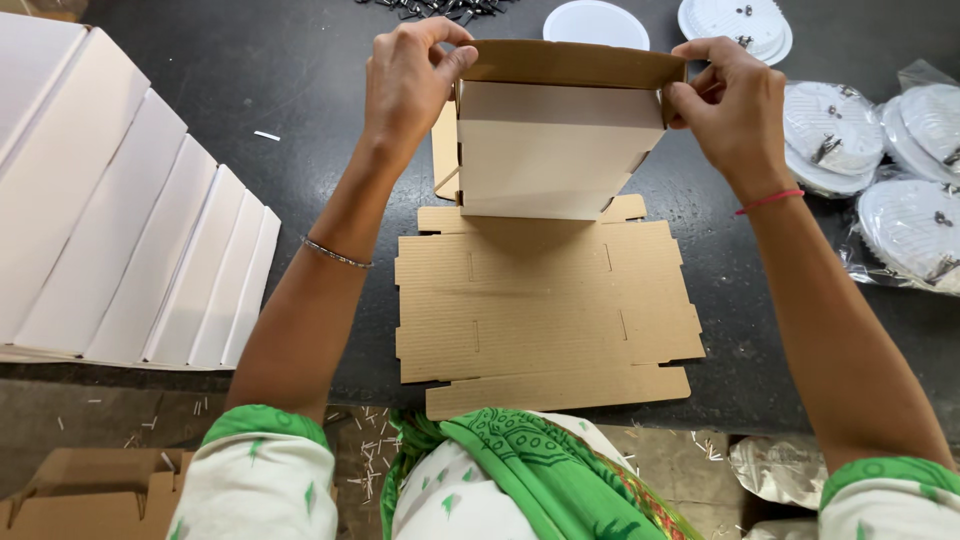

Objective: The person folds flat cardboard blanks into open boxes on a workbench, inserts white inner boxes into them, and places a round light fixture wrapped in plastic into one box. They stack finished white boxes on the table and reach for new cardboard blanks to repeat the process.

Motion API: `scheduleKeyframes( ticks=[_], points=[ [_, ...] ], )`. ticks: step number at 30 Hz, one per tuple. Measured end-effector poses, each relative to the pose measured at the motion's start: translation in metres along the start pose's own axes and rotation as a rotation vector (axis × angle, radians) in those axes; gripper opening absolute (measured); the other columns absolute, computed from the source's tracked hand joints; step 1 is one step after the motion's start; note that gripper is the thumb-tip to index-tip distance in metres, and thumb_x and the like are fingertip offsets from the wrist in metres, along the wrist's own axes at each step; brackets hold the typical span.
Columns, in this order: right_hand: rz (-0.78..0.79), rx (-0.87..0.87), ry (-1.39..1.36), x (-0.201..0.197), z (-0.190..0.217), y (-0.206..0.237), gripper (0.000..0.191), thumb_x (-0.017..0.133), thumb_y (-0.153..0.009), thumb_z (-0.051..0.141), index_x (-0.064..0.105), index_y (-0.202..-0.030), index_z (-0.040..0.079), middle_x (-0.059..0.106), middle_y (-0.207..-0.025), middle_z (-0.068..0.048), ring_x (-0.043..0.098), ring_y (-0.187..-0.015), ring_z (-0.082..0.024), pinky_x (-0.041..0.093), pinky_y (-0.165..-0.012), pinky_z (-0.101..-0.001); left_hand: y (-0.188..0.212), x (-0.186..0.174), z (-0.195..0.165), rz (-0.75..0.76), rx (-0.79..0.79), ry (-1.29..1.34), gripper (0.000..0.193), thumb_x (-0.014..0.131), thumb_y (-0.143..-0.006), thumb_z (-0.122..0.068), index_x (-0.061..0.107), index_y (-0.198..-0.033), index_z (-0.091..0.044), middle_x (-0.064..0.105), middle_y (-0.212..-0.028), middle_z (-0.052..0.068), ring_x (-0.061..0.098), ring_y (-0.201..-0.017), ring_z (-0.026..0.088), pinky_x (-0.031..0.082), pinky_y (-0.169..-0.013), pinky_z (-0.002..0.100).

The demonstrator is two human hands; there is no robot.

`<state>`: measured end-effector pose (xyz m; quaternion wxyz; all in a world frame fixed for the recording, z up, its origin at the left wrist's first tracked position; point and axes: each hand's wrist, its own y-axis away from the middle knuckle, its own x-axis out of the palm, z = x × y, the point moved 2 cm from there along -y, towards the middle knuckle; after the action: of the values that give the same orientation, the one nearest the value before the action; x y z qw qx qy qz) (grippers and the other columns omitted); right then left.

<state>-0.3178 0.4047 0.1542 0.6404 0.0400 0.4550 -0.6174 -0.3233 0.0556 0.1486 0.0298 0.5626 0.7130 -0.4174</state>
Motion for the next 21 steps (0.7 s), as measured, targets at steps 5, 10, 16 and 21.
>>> scheduleKeyframes(
  ticks=[5,10,16,21],
  points=[
    [-0.008,-0.027,0.001,0.002,0.001,0.000,0.024,0.071,-0.104,-0.001,0.069,-0.128,-0.002,0.073,-0.088,-0.008,0.077,-0.083,-0.015,0.064,-0.073,-0.0257,0.003,0.002,0.001,-0.013,0.006,0.011,0.011,0.079,-0.093,-0.019,0.078,-0.102,-0.012,0.077,-0.075,0.003,0.074,-0.060,0.012,0.058,-0.056,0.029],
    [-0.086,0.047,-0.061,0.009,0.000,0.019,0.028,0.071,-0.102,0.000,0.070,-0.129,0.006,0.074,-0.105,-0.010,0.077,-0.098,-0.015,0.064,-0.083,-0.0298,0.040,0.006,-0.001,-0.138,0.171,-0.094,0.017,0.077,-0.101,-0.020,0.074,-0.116,-0.012,0.075,-0.114,0.004,0.074,-0.089,0.018,0.058,-0.075,0.033],
    [-0.203,-0.196,0.304,0.027,0.006,0.065,0.022,0.083,-0.094,0.012,0.075,-0.115,0.009,0.062,-0.143,-0.014,0.050,-0.134,-0.030,0.046,-0.110,-0.0462,0.097,0.011,0.009,-0.157,0.394,-0.367,0.042,0.075,-0.099,-0.033,0.068,-0.138,-0.019,0.063,-0.146,0.004,0.056,-0.133,0.035,0.047,-0.107,0.047],
    [-0.103,0.012,-0.137,0.013,-0.053,0.050,0.018,0.067,-0.111,0.019,0.077,-0.121,0.007,0.058,-0.142,-0.014,0.055,-0.123,-0.027,0.048,-0.105,-0.0387,0.093,0.013,0.022,-0.115,0.287,-0.308,0.039,0.074,-0.103,-0.036,0.067,-0.138,-0.023,0.065,-0.145,0.004,0.058,-0.135,0.033,0.045,-0.110,0.047]
  ],
)
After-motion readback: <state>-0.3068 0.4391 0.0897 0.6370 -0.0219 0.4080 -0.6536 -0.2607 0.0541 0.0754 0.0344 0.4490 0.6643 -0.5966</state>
